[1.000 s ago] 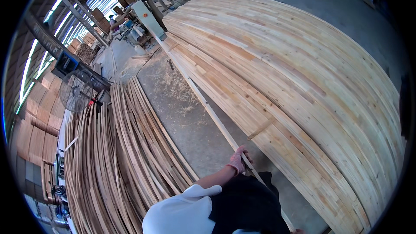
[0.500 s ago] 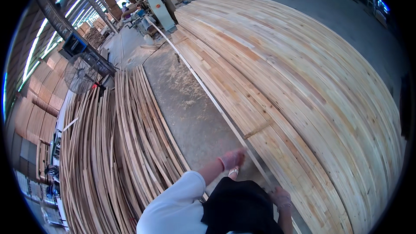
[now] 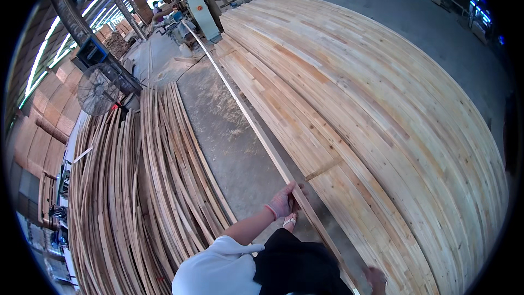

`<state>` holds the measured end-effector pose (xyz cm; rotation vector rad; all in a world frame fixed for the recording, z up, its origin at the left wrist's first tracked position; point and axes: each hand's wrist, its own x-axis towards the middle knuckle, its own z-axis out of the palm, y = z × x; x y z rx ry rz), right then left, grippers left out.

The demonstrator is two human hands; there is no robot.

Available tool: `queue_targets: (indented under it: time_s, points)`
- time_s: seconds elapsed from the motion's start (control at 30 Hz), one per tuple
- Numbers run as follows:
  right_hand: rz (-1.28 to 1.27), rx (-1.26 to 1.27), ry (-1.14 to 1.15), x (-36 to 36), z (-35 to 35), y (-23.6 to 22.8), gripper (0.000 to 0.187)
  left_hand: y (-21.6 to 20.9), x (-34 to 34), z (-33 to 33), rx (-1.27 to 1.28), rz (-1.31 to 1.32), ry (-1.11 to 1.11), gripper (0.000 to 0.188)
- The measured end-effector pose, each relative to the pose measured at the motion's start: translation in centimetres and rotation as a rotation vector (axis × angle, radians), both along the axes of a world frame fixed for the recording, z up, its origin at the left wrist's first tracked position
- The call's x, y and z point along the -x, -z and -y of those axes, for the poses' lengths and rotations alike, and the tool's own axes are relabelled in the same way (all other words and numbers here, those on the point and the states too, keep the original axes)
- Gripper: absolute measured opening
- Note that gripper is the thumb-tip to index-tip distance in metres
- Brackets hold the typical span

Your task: The person picks up individual long wood planks from a large stack and places them onto another stack.

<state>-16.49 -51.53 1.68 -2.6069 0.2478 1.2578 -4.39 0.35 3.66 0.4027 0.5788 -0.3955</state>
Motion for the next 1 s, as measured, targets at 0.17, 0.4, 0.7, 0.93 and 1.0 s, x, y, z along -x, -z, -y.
queue_targets:
  time_s: [0.17,0.4,0.7,0.93,1.0]
  points:
    - [0.043,0.255,0.199,8.9,9.0,-5.0,0.069,-3.4,-4.9,-3.6,0.004,0.065,-0.167,0.049]
    - [0.271,0.139,0.185,6.1,2.2,-5.9,0.082,2.8,0.5,-1.6,-0.049,-0.019,0.354,0.048]
    - [0.156,0.303,0.377,6.9,1.7,-9.9,0.08,-2.2,-3.4,-4.1,-0.137,0.101,0.331,0.045]
    - [0.254,-0.032,0.32,-1.0,-10.2,-15.1,0.067,-0.5,-10.8,-12.6,-0.404,0.145,0.232,0.045]
    - [0.287,0.003,0.338,-3.9,-14.0,-16.7,0.064,-0.2,-13.2,-13.7,-0.394,0.148,0.132,0.044]
